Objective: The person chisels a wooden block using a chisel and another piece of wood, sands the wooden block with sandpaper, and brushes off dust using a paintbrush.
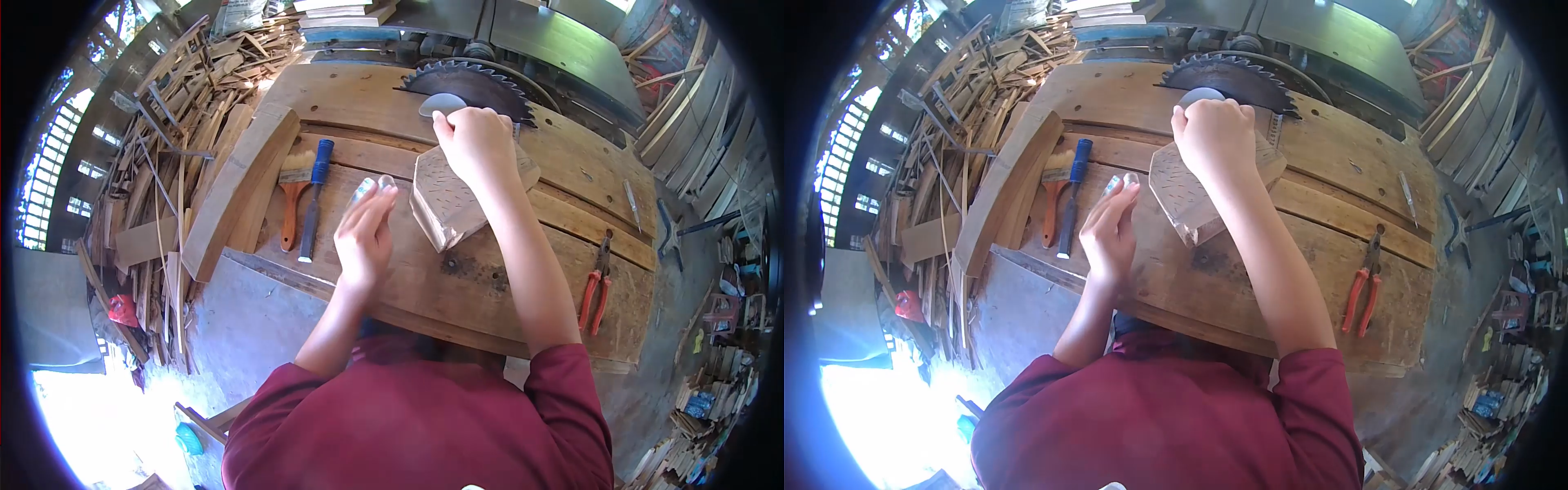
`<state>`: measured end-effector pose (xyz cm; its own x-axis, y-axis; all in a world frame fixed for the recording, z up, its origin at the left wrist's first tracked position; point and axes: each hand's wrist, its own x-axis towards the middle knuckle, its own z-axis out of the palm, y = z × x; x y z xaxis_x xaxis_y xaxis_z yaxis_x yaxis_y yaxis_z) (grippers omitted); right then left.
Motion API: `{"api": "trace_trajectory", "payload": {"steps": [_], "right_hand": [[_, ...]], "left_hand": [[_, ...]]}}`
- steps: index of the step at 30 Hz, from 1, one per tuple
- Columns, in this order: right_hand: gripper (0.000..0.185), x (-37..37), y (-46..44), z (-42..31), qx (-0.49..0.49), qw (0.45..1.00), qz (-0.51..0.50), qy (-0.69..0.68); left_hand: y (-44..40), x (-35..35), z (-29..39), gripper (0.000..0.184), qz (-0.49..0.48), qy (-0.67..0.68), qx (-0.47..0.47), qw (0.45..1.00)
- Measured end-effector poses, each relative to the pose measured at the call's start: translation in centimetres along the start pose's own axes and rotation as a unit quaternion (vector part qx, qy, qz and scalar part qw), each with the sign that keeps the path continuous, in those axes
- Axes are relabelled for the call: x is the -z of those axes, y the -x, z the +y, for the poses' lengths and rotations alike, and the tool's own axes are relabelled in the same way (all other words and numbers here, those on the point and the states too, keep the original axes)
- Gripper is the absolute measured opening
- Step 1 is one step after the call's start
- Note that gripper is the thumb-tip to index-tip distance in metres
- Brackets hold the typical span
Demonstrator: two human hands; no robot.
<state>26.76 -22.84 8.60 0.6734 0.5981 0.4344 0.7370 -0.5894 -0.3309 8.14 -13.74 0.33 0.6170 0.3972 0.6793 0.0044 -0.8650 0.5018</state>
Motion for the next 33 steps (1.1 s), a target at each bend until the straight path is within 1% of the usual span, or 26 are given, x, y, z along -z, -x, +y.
{"api": "trace_trajectory", "payload": {"steps": [2,3,6,7,8,9,10,11,14,17,20,21,22,23,24,25,27,30,31,32,33], "right_hand": [[0.046,0.0,-0.1,0.0,-0.002,1.000,-0.008,-0.005],[0.046,0.1,-0.2,0.0,0.002,1.000,-0.005,0.000],[0.044,0.1,-0.1,0.0,0.003,1.000,-0.007,0.008],[0.043,0.0,-0.1,0.0,0.000,1.000,-0.012,0.006],[0.042,-0.1,-0.1,0.0,-0.002,1.000,-0.016,0.002],[0.042,0.0,-0.1,0.0,-0.002,1.000,-0.017,0.003],[0.042,0.0,-0.1,0.0,-0.002,1.000,-0.018,0.004],[0.042,0.1,-0.1,0.0,-0.002,1.000,-0.019,0.006],[0.047,0.4,-0.2,-0.1,-0.012,0.999,-0.036,0.012],[0.048,0.7,-0.6,0.0,-0.048,0.995,-0.073,-0.050],[0.048,1.5,0.1,-1.6,-0.053,0.996,-0.008,-0.078],[0.045,1.8,1.2,-3.3,-0.016,0.994,0.038,-0.097],[0.039,1.8,2.4,-5.5,0.083,0.980,0.168,-0.069],[0.043,3.4,4.0,-8.2,0.129,0.974,0.143,-0.119],[0.047,4.6,5.6,-10.5,0.206,0.951,0.123,-0.196],[0.051,4.2,7.5,-12.2,0.292,0.933,0.088,-0.191],[0.054,-0.1,9.5,-14.8,0.426,0.845,0.094,-0.310],[0.054,-2.8,9.8,-14.8,0.299,0.916,0.035,-0.265],[0.057,-3.1,9.4,-14.8,0.250,0.942,0.034,-0.222],[0.059,-3.2,9.5,-15.0,0.181,0.939,-0.014,-0.291],[0.062,-2.6,9.6,-15.5,0.109,0.925,-0.063,-0.358]], "left_hand": [[0.1,0.0,-2.3,0.029,-0.060,-0.089,-0.011,0.994],[-0.3,0.7,-1.5,0.029,-0.072,-0.026,0.037,0.996],[-1.1,2.6,0.3,0.025,-0.035,0.088,0.094,0.991],[-0.6,3.1,0.3,0.037,-0.068,0.309,0.277,0.907],[-0.7,3.5,0.5,0.045,-0.053,0.458,0.309,0.832],[-1.3,4.2,1.1,0.053,-0.036,0.593,0.330,0.734],[-1.8,4.8,1.5,0.062,-0.018,0.712,0.339,0.614],[-2.1,5.3,1.6,0.070,-0.041,0.723,0.337,0.601],[-1.8,5.9,1.3,0.069,-0.035,0.825,0.324,0.461],[-1.6,6.1,1.5,0.070,-0.035,0.828,0.314,0.463],[-1.2,6.2,1.5,0.071,-0.017,0.859,0.281,0.428],[-1.0,5.8,1.0,0.071,-0.014,0.877,0.269,0.398],[-0.7,5.3,0.3,0.071,-0.013,0.895,0.256,0.366],[-0.4,5.1,0.1,0.072,-0.011,0.910,0.245,0.334],[0.1,5.0,0.7,0.072,0.012,0.877,0.219,0.428],[0.8,4.8,1.5,0.073,0.034,0.833,0.193,0.518],[0.9,5.5,2.4,0.075,0.049,0.787,0.203,0.581],[-1.2,10.1,2.6,0.077,0.035,0.802,0.308,0.511],[-1.0,12.0,2.5,0.080,0.093,0.833,0.361,0.409],[-0.6,12.1,3.2,0.081,0.124,0.802,0.303,0.499],[-0.1,11.8,4.1,0.081,0.155,0.761,0.242,0.581]]}}
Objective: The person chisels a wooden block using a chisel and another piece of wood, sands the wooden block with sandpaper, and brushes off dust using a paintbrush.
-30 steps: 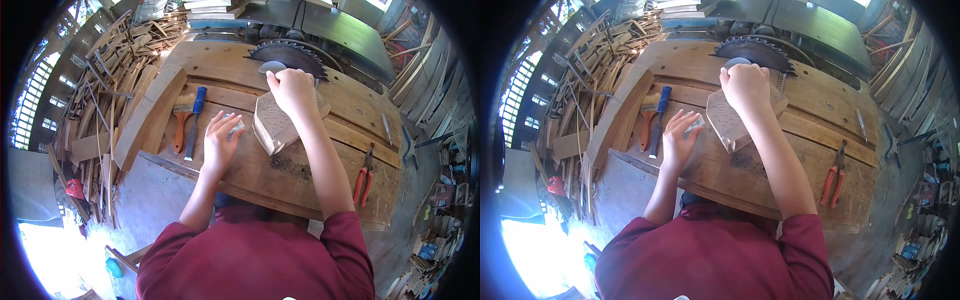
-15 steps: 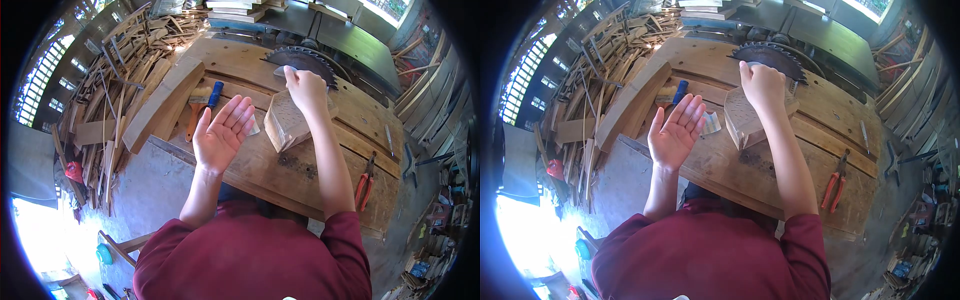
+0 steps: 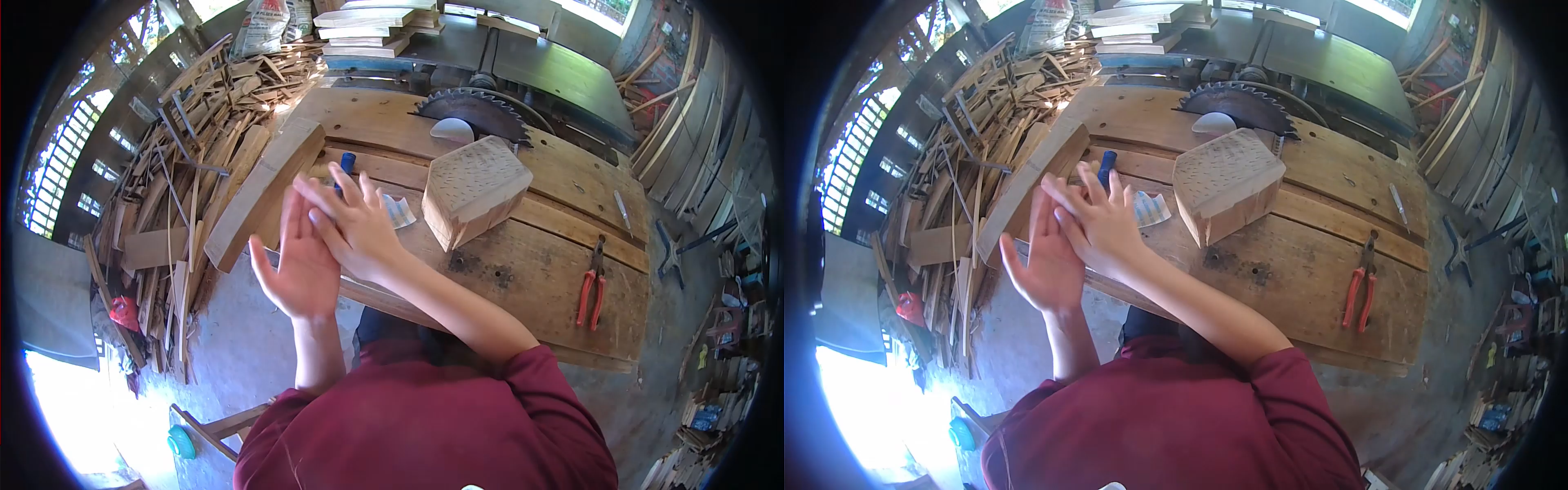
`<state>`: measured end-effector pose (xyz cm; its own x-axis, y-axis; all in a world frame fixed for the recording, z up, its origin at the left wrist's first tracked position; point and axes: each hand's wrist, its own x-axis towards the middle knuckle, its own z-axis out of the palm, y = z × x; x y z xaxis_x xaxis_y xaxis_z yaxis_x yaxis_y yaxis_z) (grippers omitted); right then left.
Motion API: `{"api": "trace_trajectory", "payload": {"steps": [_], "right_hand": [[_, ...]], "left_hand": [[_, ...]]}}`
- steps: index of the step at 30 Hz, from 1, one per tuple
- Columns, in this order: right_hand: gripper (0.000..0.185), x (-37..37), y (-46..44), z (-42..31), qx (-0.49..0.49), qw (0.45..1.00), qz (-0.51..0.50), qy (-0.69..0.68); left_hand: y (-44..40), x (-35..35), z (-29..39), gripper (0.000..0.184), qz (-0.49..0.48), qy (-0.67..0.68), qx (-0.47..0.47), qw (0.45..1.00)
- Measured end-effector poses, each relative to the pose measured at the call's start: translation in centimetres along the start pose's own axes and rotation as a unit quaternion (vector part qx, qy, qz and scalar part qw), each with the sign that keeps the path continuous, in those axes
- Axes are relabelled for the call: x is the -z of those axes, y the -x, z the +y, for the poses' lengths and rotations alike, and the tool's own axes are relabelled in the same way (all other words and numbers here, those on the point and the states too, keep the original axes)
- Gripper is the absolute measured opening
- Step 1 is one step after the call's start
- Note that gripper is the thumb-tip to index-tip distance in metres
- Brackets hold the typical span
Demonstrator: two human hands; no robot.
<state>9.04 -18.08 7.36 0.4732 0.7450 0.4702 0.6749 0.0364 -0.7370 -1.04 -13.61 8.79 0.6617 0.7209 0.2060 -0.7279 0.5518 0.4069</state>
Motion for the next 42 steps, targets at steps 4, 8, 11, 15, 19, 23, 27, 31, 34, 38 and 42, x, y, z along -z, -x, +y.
{"api": "trace_trajectory", "payload": {"steps": [4,8,11,15,19,23,27,31,34,38,42], "right_hand": [[0.075,-1.8,2.0,-4.1,-0.084,0.939,-0.037,-0.332],[0.084,2.3,2.9,-4.9,0.052,0.897,-0.119,-0.423],[0.105,10.5,3.7,-8.2,0.065,0.789,-0.232,-0.566],[0.104,6.6,8.1,-11.2,0.213,0.559,-0.092,-0.796],[0.107,5.6,10.5,-14.9,0.233,0.489,-0.039,-0.840],[0.104,7.1,10.7,-14.5,0.212,0.514,-0.046,-0.830],[0.101,6.7,10.7,-14.1,0.187,0.534,-0.053,-0.823],[0.098,6.1,10.6,-14.1,0.175,0.536,-0.047,-0.824],[0.096,6.8,10.3,-13.8,0.175,0.539,-0.043,-0.823],[0.093,6.8,10.4,-13.9,0.175,0.547,-0.028,-0.818],[0.090,7.5,10.5,-13.6,0.171,0.554,-0.021,-0.814]], "left_hand": [[1.2,8.9,-4.6,0.067,-0.082,-0.582,-0.340,0.734],[0.9,12.3,-5.4,0.055,0.035,-0.686,-0.157,0.709],[1.0,11.7,-4.5,0.046,0.042,-0.688,-0.095,0.718],[1.9,9.3,-5.3,0.038,-0.001,-0.618,-0.053,0.784],[2.8,8.1,-6.9,0.040,-0.039,-0.592,-0.016,0.805],[3.3,7.7,-7.5,0.038,-0.046,-0.577,0.013,0.816],[3.4,7.7,-7.5,0.041,-0.049,-0.566,0.035,0.823],[3.5,8.0,-7.1,0.042,-0.054,-0.565,0.041,0.822],[3.8,7.6,-6.8,0.042,-0.048,-0.565,0.055,0.822],[4.0,7.3,-6.7,0.043,-0.052,-0.553,0.080,0.828],[4.0,7.1,-6.7,0.043,-0.060,-0.546,0.083,0.832]]}}
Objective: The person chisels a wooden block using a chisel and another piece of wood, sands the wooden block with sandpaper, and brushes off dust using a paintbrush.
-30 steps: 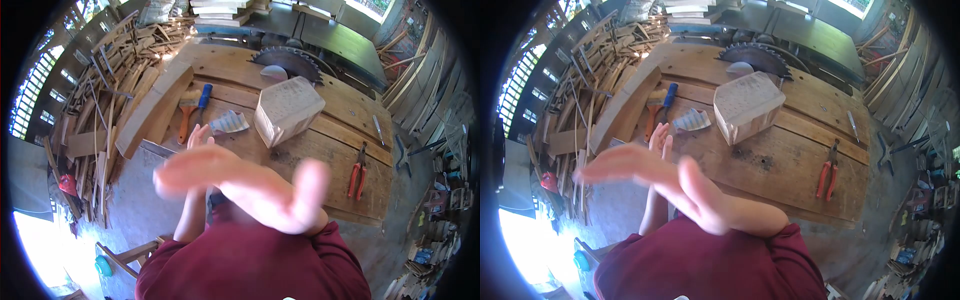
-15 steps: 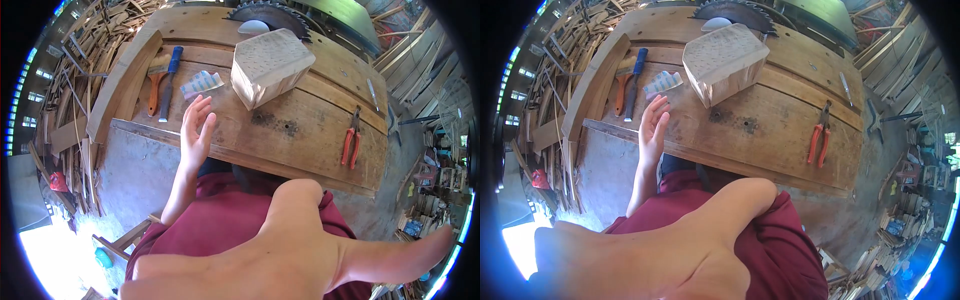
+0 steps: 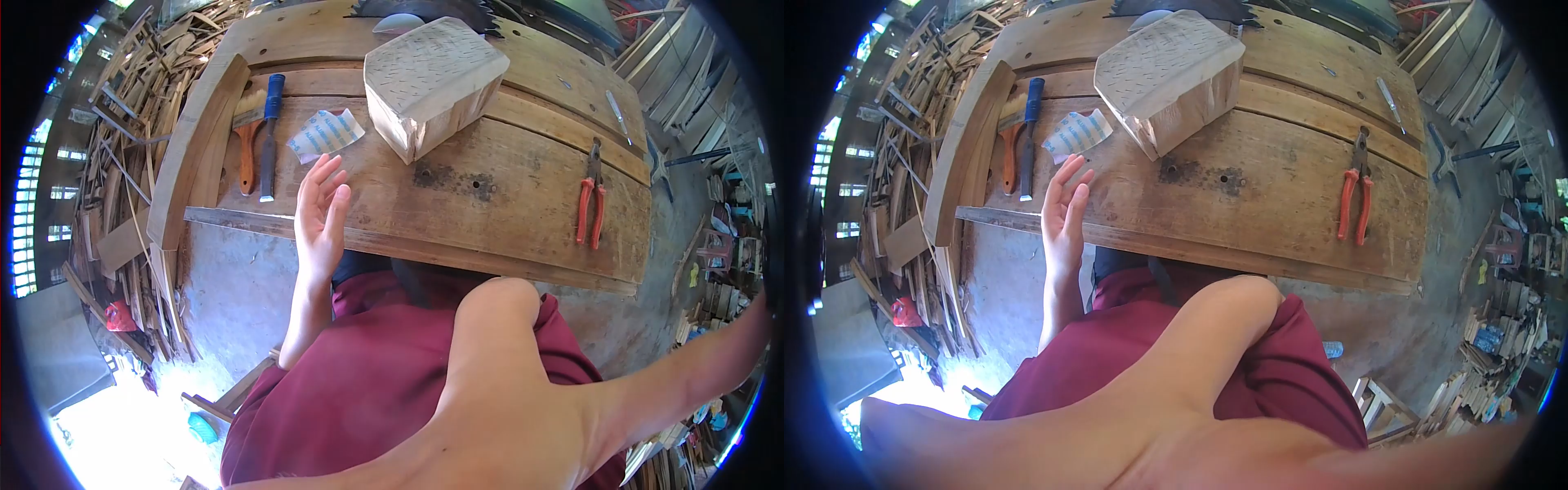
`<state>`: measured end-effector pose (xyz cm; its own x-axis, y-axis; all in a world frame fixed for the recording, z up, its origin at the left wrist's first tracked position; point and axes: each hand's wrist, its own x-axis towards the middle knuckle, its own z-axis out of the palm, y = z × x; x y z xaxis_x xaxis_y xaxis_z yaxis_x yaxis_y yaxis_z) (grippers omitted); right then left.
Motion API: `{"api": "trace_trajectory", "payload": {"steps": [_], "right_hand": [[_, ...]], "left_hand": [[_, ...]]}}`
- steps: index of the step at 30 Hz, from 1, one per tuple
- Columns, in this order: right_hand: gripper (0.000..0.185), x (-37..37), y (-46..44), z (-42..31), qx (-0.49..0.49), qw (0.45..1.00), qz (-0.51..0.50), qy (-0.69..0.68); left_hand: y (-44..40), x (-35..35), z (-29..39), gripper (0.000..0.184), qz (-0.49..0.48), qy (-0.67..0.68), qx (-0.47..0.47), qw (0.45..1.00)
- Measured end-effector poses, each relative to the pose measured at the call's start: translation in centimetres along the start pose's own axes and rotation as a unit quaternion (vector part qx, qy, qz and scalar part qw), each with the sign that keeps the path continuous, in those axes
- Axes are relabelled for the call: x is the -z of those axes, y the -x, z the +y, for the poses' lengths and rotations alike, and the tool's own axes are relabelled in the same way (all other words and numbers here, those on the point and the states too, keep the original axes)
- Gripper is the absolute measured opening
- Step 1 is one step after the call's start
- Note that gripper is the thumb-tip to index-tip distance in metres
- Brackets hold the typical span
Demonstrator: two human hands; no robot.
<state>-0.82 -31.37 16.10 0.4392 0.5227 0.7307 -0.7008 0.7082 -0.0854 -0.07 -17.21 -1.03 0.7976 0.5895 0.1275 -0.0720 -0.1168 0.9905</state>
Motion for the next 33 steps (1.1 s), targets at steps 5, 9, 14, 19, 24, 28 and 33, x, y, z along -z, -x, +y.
{"api": "trace_trajectory", "payload": {"steps": [5,9,14,19,24,28,33], "right_hand": [[0.087,-0.1,0.2,-0.5,-0.002,1.000,0.002,0.013],[0.084,0.0,0.1,-0.5,0.001,1.000,0.002,0.016],[0.080,0.2,0.0,-0.8,0.012,1.000,0.000,0.028],[0.077,0.1,0.0,-1.7,0.014,0.999,-0.007,0.037],[0.073,-0.2,-0.1,-1.8,0.015,0.999,-0.015,0.042],[0.071,0.2,-0.3,-1.8,0.008,0.999,-0.018,0.050],[0.067,0.7,-0.4,-1.8,-0.010,0.998,-0.019,0.061]], "left_hand": [[0.0,-0.2,0.0,0.043,-0.003,0.002,0.004,1.000],[0.0,-0.5,0.4,0.043,-0.009,0.001,0.012,1.000],[0.0,-0.6,0.4,0.044,-0.010,0.005,0.008,1.000],[0.0,-0.5,0.3,0.043,-0.005,0.007,0.013,1.000],[-0.1,-0.7,0.6,0.043,-0.004,-0.006,0.013,1.000],[-0.2,-0.5,0.5,0.043,-0.009,-0.004,0.005,1.000],[-0.2,-0.5,0.5,0.044,0.002,0.010,0.014,1.000]]}}
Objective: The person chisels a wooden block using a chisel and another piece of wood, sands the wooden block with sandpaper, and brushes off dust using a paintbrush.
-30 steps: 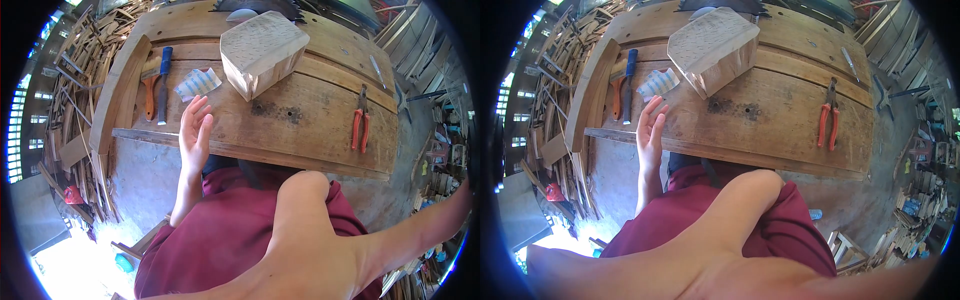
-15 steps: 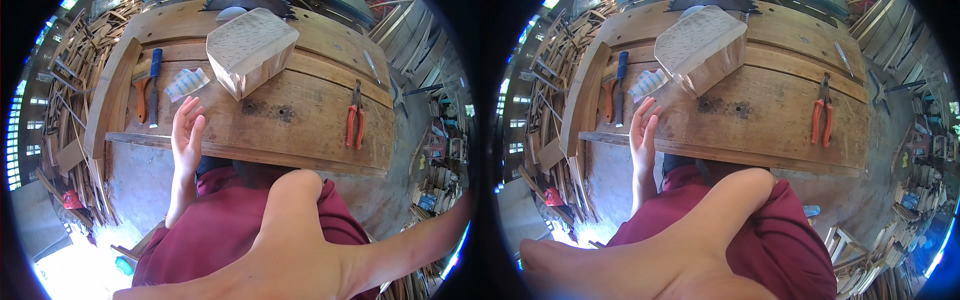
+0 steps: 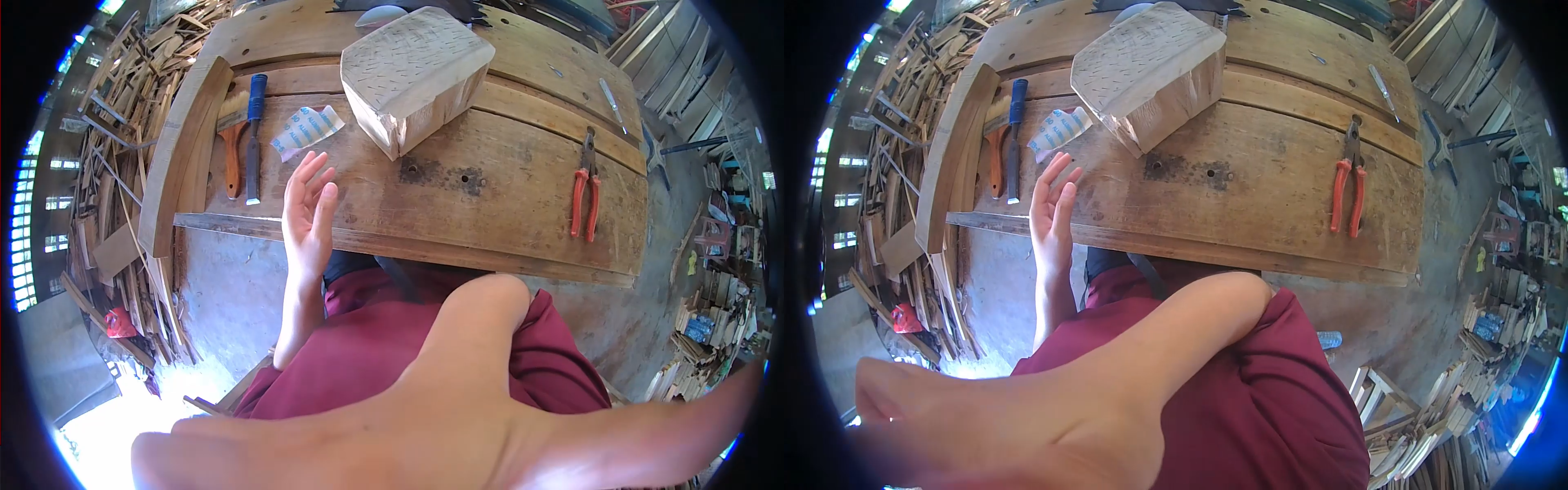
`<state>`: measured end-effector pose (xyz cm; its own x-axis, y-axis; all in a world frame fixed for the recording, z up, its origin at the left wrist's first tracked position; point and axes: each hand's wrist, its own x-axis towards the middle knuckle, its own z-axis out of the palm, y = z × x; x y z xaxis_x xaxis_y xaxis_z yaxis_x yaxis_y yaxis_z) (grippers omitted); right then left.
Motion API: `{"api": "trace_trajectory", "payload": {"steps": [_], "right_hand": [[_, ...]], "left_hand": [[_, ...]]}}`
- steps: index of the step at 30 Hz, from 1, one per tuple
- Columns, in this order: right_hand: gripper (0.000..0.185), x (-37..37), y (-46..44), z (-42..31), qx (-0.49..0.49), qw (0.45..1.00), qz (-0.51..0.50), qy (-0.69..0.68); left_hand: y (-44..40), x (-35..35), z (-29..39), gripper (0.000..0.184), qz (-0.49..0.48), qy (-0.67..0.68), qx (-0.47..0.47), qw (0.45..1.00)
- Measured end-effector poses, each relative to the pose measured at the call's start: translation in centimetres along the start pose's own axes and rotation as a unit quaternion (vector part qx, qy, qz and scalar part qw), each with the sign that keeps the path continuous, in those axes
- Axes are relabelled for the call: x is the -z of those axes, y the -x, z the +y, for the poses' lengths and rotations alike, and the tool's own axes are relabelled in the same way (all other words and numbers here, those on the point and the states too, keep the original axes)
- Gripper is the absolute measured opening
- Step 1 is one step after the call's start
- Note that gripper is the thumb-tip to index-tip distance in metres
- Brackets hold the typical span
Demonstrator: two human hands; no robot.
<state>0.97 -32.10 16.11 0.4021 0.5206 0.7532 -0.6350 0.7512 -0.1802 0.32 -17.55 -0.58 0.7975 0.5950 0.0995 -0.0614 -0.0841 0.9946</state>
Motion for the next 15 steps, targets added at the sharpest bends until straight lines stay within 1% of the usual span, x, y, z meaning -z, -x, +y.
{"api": "trace_trajectory", "payload": {"steps": [3,6,8,9,10,11,12,13,14,15], "right_hand": [[0.065,1.0,-0.1,-0.3,-0.027,1.000,-0.004,0.016],[0.063,3.6,-0.4,-1.9,-0.093,0.991,-0.011,0.091],[0.062,5.6,-0.8,-3.9,-0.148,0.970,-0.012,0.191],[0.061,6.7,-1.0,-5.0,-0.173,0.947,-0.010,0.269],[0.060,7.3,-0.8,-5.9,-0.176,0.918,-0.006,0.356],[0.060,7.9,-0.7,-7.0,-0.171,0.868,-0.003,0.466],[0.058,8.9,-0.4,-7.6,-0.152,0.790,-0.001,0.594],[0.058,9.9,-0.1,-8.2,-0.137,0.692,0.005,0.708],[0.064,10.9,-0.1,-8.1,-0.092,0.583,0.030,0.807],[0.073,11.9,0.0,-8.0,-0.058,0.458,0.067,0.884]], "left_hand": [[0.1,0.0,-0.1,0.044,-0.001,0.002,0.000,1.000],[0.0,0.0,-0.2,0.043,0.006,0.007,0.004,1.000],[-0.2,0.4,-0.5,0.042,0.011,-0.012,0.020,1.000],[-0.2,0.1,0.2,0.042,0.021,-0.016,0.029,0.999],[-0.1,-0.2,0.9,0.042,0.030,-0.018,0.039,0.999],[-0.2,0.3,0.3,0.043,0.019,0.003,0.011,1.000],[-0.3,0.7,-0.4,0.043,0.006,0.024,-0.016,1.000],[-0.4,0.8,-0.8,0.043,0.014,0.033,-0.003,0.999],[-0.6,0.9,-1.3,0.043,0.023,0.043,0.011,0.999],[-0.7,1.0,-1.1,0.043,0.025,0.027,0.001,0.999]]}}
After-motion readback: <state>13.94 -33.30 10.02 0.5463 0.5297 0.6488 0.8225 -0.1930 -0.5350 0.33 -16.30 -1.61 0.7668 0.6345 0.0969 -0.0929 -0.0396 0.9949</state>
